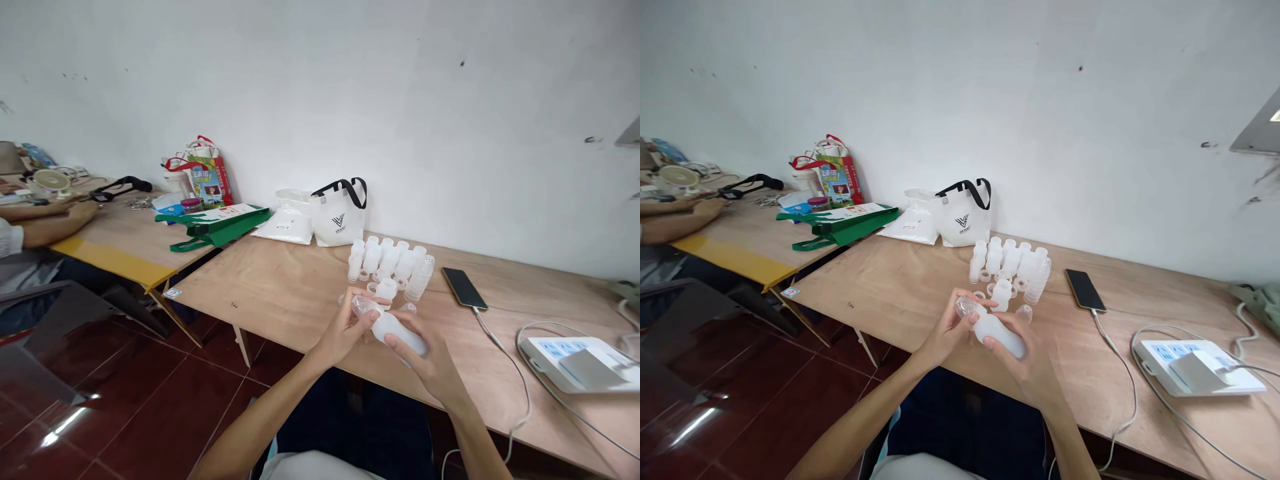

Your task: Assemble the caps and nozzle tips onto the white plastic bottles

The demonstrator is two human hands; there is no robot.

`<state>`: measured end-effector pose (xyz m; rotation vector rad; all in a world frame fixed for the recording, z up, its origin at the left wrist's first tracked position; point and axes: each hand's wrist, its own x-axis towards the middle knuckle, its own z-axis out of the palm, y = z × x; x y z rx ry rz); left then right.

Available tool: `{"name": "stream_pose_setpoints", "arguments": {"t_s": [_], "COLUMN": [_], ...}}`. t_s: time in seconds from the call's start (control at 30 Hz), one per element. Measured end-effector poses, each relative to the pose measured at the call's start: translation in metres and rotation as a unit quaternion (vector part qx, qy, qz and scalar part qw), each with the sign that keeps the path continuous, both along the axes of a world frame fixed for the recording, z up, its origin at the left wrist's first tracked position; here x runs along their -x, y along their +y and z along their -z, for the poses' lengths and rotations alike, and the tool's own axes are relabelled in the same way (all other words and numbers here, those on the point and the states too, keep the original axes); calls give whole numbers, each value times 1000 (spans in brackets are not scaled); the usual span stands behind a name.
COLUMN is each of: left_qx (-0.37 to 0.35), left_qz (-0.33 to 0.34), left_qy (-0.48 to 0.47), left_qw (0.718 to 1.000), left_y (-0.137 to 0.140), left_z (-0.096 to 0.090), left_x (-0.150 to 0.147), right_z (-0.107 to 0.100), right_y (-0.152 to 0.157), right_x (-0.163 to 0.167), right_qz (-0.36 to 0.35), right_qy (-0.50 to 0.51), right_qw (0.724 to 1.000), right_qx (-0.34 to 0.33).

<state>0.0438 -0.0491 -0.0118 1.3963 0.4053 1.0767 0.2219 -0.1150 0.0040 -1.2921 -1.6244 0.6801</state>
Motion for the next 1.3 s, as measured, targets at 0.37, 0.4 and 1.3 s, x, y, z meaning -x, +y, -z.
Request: {"name": "stream_pose_setpoints", "arguments": {"t_s": [0.37, 0.4, 1.3], "left_qx": [26, 30, -22], "left_qz": [-14, -10, -249], "left_qy": [112, 112, 186], "left_qw": [993, 993, 950], "left_y": [8, 9, 95], "left_z": [-3, -3, 34], "left_x": [8, 7, 69], "right_z": [12, 12, 9], "right_y": [6, 7, 2], "right_x": [-6, -6, -5], "right_qz": [120, 123, -39], "right_qy": [-226, -228, -193], "right_qw": [958, 957, 979], "right_qx": [-133, -128, 47]}}
